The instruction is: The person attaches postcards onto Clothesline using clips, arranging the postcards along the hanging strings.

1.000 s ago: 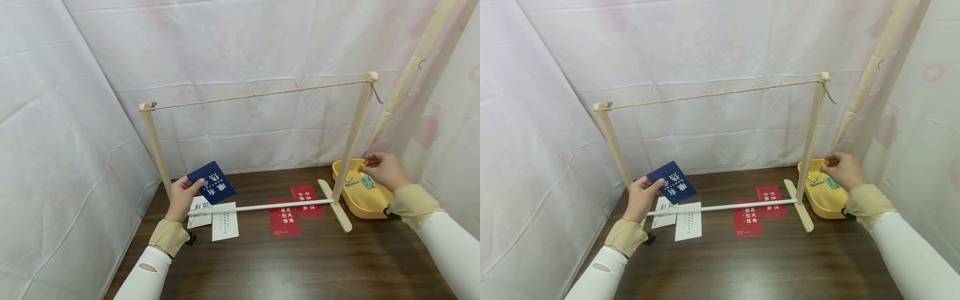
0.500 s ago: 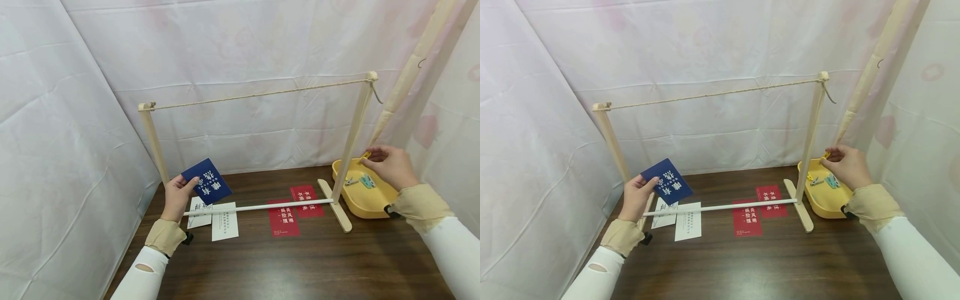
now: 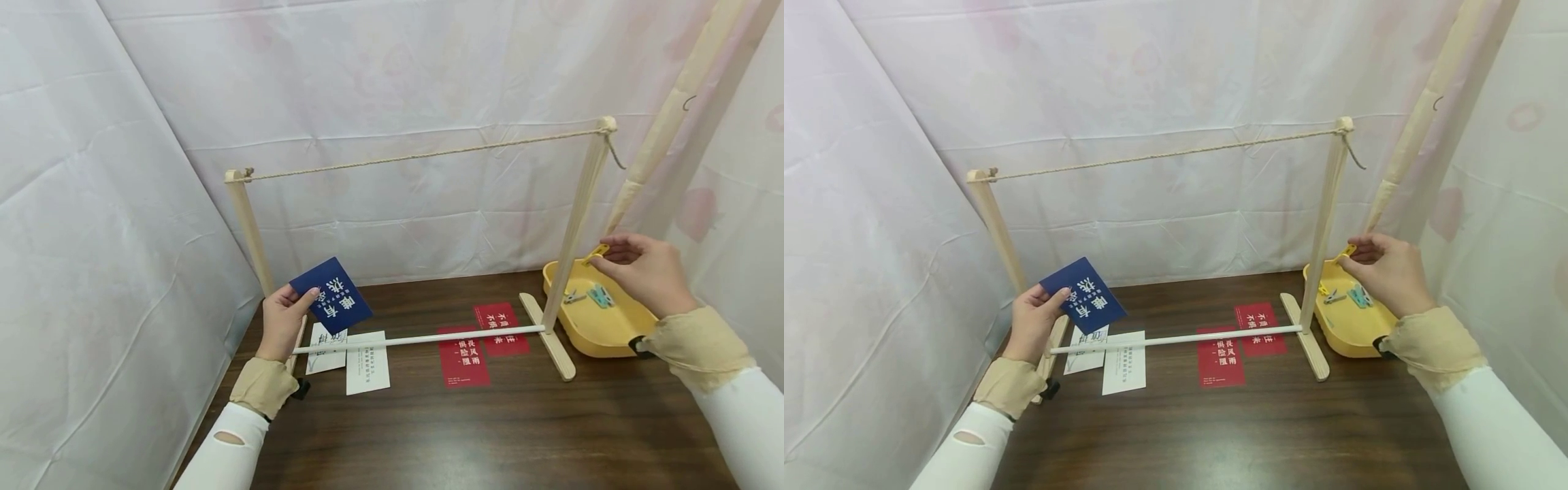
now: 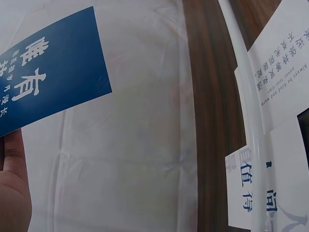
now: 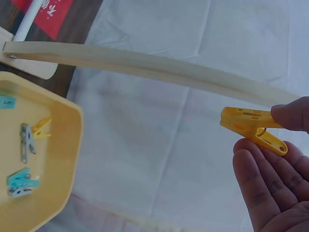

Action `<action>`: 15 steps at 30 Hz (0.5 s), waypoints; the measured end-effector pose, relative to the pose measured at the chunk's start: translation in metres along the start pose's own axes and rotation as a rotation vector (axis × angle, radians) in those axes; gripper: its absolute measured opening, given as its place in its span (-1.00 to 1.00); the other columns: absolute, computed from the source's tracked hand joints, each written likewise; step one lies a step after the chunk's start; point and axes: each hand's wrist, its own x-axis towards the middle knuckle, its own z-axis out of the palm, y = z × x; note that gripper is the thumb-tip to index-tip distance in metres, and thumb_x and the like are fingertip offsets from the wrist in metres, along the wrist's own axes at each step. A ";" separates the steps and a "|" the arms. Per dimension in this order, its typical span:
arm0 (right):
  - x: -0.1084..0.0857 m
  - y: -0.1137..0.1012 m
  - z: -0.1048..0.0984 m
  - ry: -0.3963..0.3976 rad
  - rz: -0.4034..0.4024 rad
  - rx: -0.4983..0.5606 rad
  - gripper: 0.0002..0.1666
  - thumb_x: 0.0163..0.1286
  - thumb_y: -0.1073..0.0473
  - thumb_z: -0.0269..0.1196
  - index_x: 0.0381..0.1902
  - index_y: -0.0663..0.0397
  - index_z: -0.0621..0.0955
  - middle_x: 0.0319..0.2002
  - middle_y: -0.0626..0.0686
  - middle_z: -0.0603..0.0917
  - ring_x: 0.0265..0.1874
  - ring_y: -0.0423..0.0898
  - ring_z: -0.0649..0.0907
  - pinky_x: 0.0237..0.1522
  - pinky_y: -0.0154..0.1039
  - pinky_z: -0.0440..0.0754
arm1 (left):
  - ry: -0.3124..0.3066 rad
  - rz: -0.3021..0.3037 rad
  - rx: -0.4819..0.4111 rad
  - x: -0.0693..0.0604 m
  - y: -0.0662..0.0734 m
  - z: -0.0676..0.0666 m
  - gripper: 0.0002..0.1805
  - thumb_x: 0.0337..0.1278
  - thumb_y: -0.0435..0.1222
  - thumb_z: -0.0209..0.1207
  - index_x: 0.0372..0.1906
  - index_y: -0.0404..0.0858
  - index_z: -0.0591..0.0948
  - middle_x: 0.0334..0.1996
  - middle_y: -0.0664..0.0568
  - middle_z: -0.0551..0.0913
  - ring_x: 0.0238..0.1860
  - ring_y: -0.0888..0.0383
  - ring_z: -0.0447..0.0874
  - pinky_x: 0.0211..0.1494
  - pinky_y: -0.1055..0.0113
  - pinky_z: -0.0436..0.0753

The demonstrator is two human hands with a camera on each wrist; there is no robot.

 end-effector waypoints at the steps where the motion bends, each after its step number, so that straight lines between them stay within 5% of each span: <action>1: -0.001 -0.002 -0.001 0.002 -0.002 0.003 -0.57 0.39 0.25 0.51 0.12 0.39 0.72 -0.42 -0.75 0.52 -0.44 -0.72 0.57 -0.39 -0.67 0.54 | 0.001 -0.003 0.005 0.000 0.000 -0.001 -0.68 0.45 -0.44 0.34 0.17 -0.55 0.68 -0.20 0.21 0.89 -0.14 0.25 0.89 0.03 0.36 0.83; 8: -0.006 -0.017 -0.003 0.023 -0.038 0.016 -0.62 0.34 0.33 0.52 0.06 0.42 0.73 -0.43 -0.66 0.60 -0.45 -0.71 0.59 -0.38 -0.69 0.55 | 0.008 0.002 0.020 0.001 0.004 -0.003 -0.71 0.46 -0.41 0.36 0.13 -0.49 0.71 -0.24 0.21 0.89 -0.23 0.25 0.89 -0.12 0.35 0.84; 15: -0.009 -0.031 0.002 0.023 -0.077 0.001 -0.62 0.28 0.37 0.54 0.02 0.42 0.74 -0.32 0.18 0.87 -0.46 -0.70 0.59 -0.41 -0.67 0.57 | 0.010 0.008 0.010 0.003 0.006 -0.003 -0.72 0.45 -0.41 0.37 0.12 -0.49 0.72 -0.25 0.20 0.90 -0.21 0.25 0.90 -0.06 0.32 0.85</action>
